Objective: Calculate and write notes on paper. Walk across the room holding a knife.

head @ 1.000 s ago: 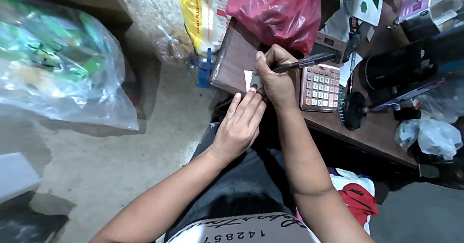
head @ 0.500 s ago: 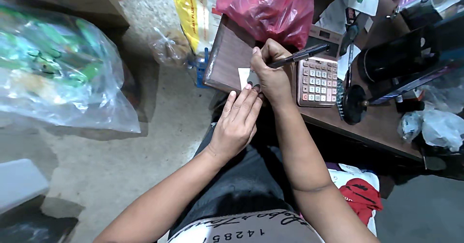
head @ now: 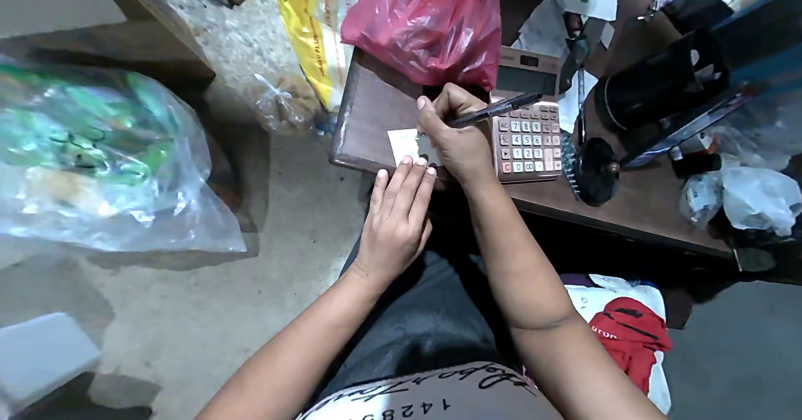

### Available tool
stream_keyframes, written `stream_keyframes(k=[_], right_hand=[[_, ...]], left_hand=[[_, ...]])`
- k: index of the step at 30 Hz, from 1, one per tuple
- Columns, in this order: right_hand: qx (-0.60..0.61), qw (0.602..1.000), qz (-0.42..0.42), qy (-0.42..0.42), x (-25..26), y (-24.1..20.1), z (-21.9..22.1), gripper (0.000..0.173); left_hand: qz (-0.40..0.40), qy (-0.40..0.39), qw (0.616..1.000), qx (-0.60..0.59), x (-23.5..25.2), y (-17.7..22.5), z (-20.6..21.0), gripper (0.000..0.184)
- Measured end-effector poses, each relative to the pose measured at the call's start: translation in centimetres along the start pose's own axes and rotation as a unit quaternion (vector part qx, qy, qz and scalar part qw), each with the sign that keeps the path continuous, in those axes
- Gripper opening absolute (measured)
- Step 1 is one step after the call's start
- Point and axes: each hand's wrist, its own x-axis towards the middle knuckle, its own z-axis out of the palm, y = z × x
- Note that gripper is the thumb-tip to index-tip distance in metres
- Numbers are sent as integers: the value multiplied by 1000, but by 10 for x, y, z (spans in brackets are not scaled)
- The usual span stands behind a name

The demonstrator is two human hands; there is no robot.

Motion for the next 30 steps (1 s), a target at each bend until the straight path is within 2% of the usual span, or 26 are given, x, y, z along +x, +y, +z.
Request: stream_keyframes(k=[4, 9, 23, 30], right_hand=[[6, 1000, -1, -1, 0, 1, 1, 30], [-42, 999, -3, 7, 1, 2, 1, 31], [-36, 999, 7, 19, 1, 1, 2, 35], [-15, 999, -26, 26, 3, 7, 3, 35]], left_hand=[[1, 4, 1000, 3, 0, 0, -1, 50], [-1, 9, 1000, 12, 0, 1, 1, 50], [11, 9, 1000, 22, 0, -1, 0, 51], [12, 14, 1000, 23, 1, -1, 0, 49]])
